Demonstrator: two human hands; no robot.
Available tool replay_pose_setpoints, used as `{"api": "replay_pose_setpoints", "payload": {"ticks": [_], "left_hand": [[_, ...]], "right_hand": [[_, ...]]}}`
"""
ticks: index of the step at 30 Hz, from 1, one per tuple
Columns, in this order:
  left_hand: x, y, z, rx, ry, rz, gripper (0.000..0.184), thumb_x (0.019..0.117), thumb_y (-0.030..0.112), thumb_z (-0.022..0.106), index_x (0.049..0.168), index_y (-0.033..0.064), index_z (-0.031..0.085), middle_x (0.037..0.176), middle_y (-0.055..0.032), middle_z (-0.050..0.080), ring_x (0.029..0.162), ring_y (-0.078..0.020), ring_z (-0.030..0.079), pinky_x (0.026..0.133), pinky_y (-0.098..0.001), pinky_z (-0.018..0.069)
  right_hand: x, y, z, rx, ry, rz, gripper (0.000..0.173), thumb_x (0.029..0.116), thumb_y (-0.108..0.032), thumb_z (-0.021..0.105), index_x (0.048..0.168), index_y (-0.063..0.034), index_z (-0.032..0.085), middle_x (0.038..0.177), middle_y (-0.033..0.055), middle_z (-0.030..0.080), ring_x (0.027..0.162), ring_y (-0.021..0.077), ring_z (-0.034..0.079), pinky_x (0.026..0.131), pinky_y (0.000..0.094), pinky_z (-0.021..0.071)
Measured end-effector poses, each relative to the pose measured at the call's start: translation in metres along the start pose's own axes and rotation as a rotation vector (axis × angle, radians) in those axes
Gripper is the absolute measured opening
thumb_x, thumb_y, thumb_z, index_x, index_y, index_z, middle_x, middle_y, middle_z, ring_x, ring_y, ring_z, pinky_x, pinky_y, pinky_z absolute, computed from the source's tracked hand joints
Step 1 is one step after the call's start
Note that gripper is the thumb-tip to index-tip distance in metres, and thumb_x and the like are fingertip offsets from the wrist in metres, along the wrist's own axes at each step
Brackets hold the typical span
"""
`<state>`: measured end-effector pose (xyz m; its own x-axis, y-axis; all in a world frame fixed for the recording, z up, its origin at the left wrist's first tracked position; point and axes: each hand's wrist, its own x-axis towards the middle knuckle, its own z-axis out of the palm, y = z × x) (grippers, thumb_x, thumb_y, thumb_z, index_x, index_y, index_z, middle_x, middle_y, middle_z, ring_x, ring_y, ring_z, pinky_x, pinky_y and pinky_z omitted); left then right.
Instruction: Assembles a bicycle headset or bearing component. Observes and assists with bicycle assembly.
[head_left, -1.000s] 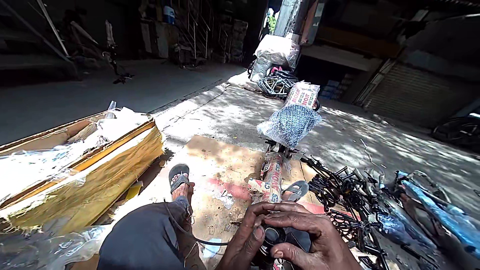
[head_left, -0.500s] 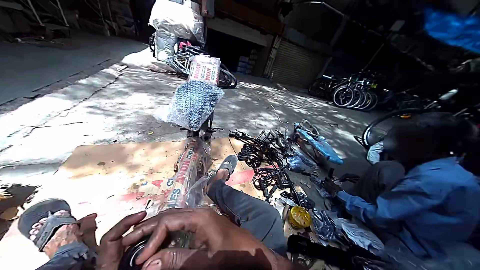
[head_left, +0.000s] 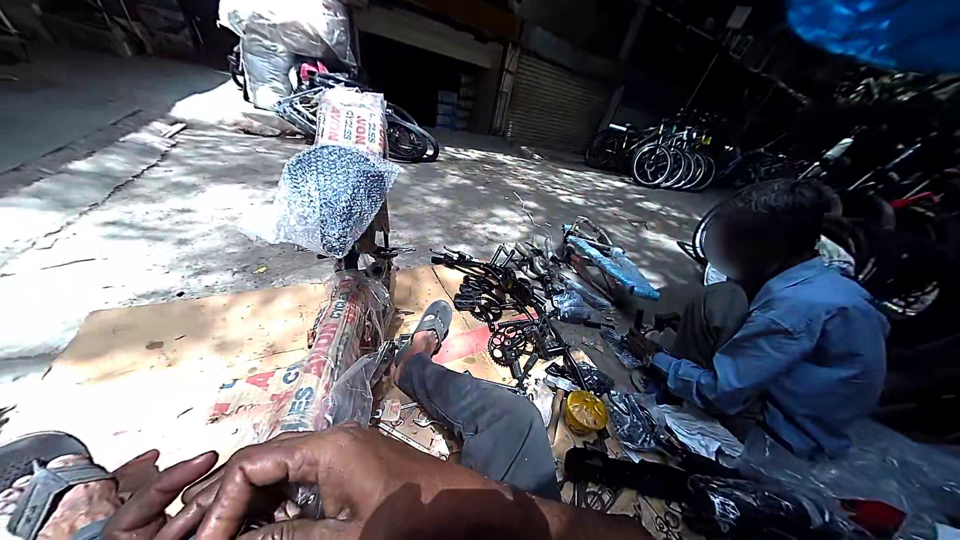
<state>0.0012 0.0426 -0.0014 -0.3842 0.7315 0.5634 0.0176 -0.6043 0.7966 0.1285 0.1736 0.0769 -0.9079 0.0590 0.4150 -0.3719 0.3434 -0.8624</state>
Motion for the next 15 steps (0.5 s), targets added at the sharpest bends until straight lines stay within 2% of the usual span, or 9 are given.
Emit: {"api": "replay_pose_setpoints", "payload": {"ticks": [3, 5, 7, 11, 15], "left_hand": [[0.0004, -0.0008, -0.0015, -0.041, -0.006, 0.001, 0.061, 0.1002, 0.056, 0.056, 0.145, 0.0168, 0.042, 0.125, 0.0077, 0.061, 0.118, -0.0106, 0.058, 0.105, -0.0337, 0.0465], [0.0002, -0.0001, -0.0012, -0.030, -0.010, -0.005, 0.060, 0.1011, 0.056, 0.053, 0.145, 0.0178, 0.041, 0.127, 0.0080, 0.061, 0.119, -0.0101, 0.059, 0.105, -0.0335, 0.0471], [0.0000, -0.0013, -0.0017, -0.048, -0.006, -0.004, 0.058, 0.1010, 0.056, 0.054, 0.144, 0.0185, 0.041, 0.125, 0.0072, 0.061, 0.116, -0.0104, 0.059, 0.103, -0.0334, 0.0482], [0.0003, -0.0003, -0.0011, -0.055, -0.017, -0.001, 0.052, 0.1020, 0.053, 0.054, 0.143, 0.0220, 0.044, 0.126, 0.0100, 0.063, 0.119, -0.0085, 0.059, 0.106, -0.0323, 0.0463], [-0.0001, -0.0004, -0.0004, -0.071, -0.021, 0.015, 0.051, 0.1041, 0.049, 0.052, 0.144, 0.0188, 0.041, 0.131, 0.0065, 0.062, 0.120, -0.0096, 0.059, 0.104, -0.0321, 0.0481]], "right_hand": [[-0.0006, -0.0013, -0.0035, -0.065, -0.043, 0.001, 0.021, 0.1004, -0.005, 0.059, 0.112, 0.0104, 0.067, 0.116, 0.0196, 0.069, 0.108, 0.0198, 0.068, 0.093, 0.0353, 0.0552], [0.0011, -0.0034, -0.0049, -0.128, -0.048, -0.011, 0.020, 0.1005, -0.008, 0.060, 0.109, 0.0079, 0.067, 0.109, 0.0159, 0.069, 0.097, 0.0164, 0.067, 0.085, 0.0328, 0.0548], [0.0046, -0.0024, -0.0067, -0.149, -0.064, -0.040, 0.020, 0.0994, -0.008, 0.062, 0.108, 0.0082, 0.068, 0.105, 0.0154, 0.069, 0.093, 0.0159, 0.066, 0.082, 0.0320, 0.0548], [0.0045, 0.0045, -0.0062, -0.048, -0.075, -0.012, 0.021, 0.1007, -0.009, 0.061, 0.109, 0.0094, 0.066, 0.110, 0.0167, 0.069, 0.100, 0.0159, 0.066, 0.089, 0.0328, 0.0550], [0.0046, -0.0025, 0.0025, -0.080, 0.007, 0.020, 0.022, 0.0981, -0.013, 0.066, 0.106, 0.0067, 0.068, 0.102, 0.0131, 0.068, 0.090, 0.0132, 0.063, 0.080, 0.0301, 0.0524]]}}
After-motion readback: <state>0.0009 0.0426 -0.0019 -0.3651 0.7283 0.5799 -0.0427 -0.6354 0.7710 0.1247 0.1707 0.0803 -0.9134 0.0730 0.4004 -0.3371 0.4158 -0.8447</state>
